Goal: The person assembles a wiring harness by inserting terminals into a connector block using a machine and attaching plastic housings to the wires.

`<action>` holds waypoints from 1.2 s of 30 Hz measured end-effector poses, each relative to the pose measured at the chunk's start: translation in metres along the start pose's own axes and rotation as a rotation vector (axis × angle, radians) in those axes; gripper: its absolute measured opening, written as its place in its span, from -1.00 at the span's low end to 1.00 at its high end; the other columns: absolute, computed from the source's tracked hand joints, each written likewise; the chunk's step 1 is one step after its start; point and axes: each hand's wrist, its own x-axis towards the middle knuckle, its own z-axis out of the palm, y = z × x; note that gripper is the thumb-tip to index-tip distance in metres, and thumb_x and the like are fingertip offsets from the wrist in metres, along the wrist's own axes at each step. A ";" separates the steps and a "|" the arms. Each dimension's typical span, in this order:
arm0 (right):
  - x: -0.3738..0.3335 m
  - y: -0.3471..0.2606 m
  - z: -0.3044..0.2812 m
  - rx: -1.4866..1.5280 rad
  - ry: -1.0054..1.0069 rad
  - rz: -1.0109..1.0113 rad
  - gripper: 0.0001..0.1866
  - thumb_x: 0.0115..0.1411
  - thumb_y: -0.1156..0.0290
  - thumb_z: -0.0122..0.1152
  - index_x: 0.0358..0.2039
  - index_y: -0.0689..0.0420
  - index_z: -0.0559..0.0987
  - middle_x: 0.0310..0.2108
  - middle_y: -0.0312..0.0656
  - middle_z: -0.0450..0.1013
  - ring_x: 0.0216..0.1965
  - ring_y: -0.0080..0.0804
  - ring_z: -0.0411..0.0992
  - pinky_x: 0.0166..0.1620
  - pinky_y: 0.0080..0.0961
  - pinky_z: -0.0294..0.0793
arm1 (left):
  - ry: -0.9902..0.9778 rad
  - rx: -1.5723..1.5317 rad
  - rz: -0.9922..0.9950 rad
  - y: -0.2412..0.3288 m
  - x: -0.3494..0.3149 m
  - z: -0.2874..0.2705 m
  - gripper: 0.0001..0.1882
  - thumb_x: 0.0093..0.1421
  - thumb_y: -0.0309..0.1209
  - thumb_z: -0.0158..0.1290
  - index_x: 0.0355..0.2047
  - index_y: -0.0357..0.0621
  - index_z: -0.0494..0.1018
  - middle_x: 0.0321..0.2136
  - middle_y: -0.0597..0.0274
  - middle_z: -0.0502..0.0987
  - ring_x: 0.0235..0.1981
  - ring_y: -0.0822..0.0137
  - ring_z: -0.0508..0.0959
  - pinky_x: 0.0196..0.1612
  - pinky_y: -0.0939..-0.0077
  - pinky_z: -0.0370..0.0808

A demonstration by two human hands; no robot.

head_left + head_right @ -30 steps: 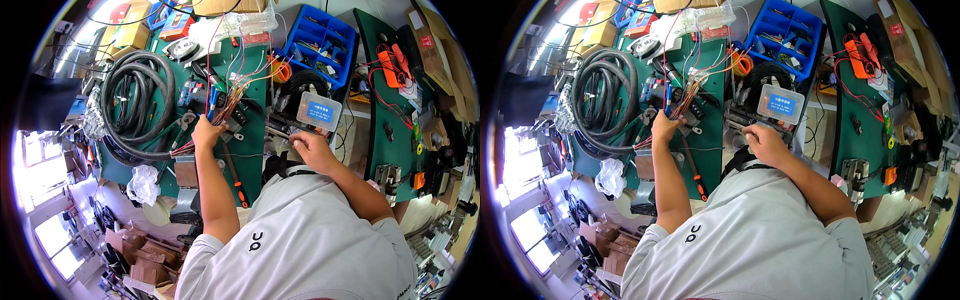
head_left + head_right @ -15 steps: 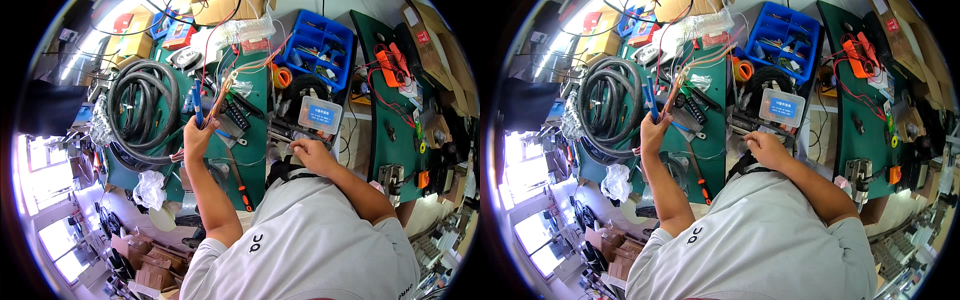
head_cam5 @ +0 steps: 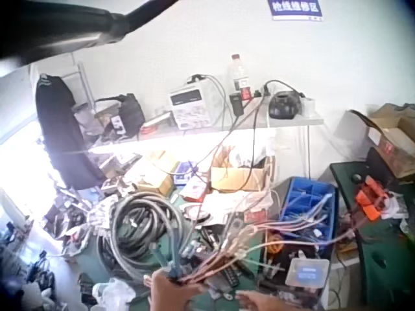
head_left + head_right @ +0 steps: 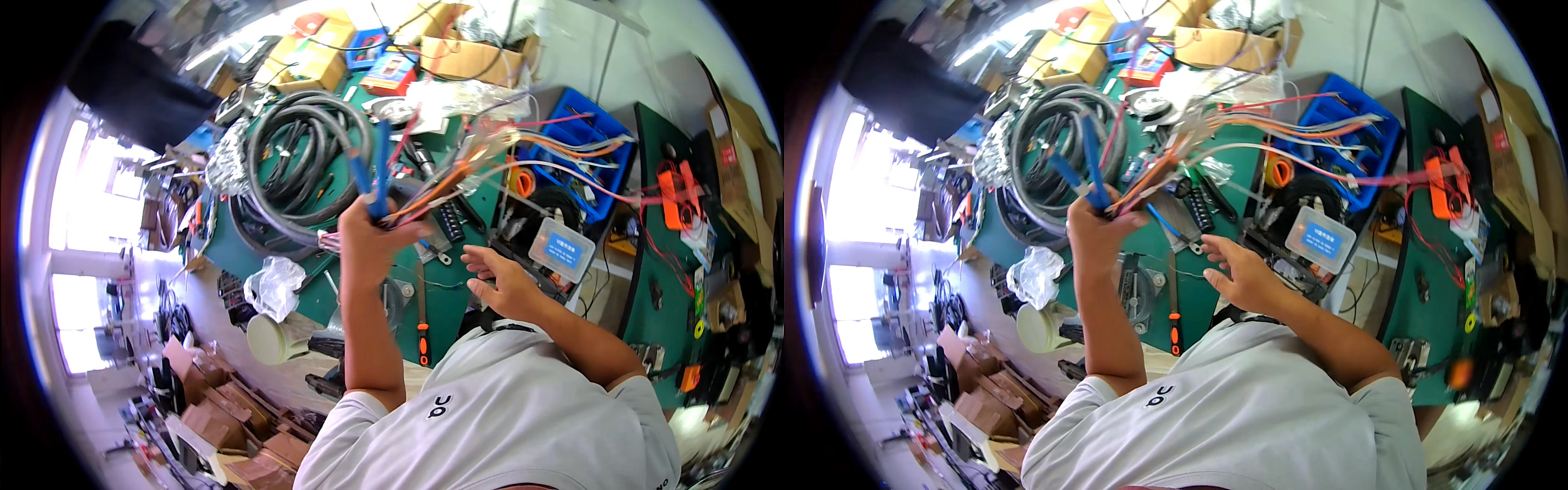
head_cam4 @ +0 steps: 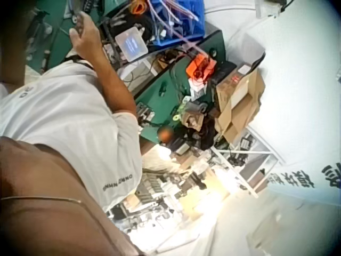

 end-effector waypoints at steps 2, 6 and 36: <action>0.006 -0.012 0.003 -0.014 -0.036 -0.087 -0.28 0.21 0.44 0.27 0.33 0.20 0.17 0.19 0.02 0.37 0.19 -0.17 0.38 0.16 -0.33 0.39 | -0.049 0.077 0.083 0.023 -0.007 0.008 -0.66 -0.21 -0.64 0.39 -0.45 -0.26 0.46 -0.54 0.32 0.54 -0.51 0.54 0.50 -0.41 0.65 0.44; 0.014 -0.037 0.003 -0.054 -0.003 -0.258 -0.21 0.18 0.39 0.33 0.34 0.20 0.13 0.25 0.03 0.26 0.22 -0.13 0.31 0.20 -0.28 0.33 | -0.101 -0.020 0.098 0.062 -0.029 0.038 -0.65 -0.14 -0.52 0.46 -0.46 -0.26 0.46 -0.57 0.34 0.52 -0.53 0.59 0.46 -0.48 0.67 0.41; -0.202 -0.028 -0.029 0.378 0.401 -0.773 -0.80 0.27 0.67 0.01 -0.13 0.18 0.48 -0.03 -0.06 0.51 0.09 -0.27 0.45 0.28 -0.16 0.31 | -0.496 0.301 0.282 0.118 -0.298 0.237 -0.22 -0.32 0.15 0.50 -0.43 -0.32 0.44 -0.62 0.10 0.50 -0.56 0.18 0.55 -0.39 0.33 0.44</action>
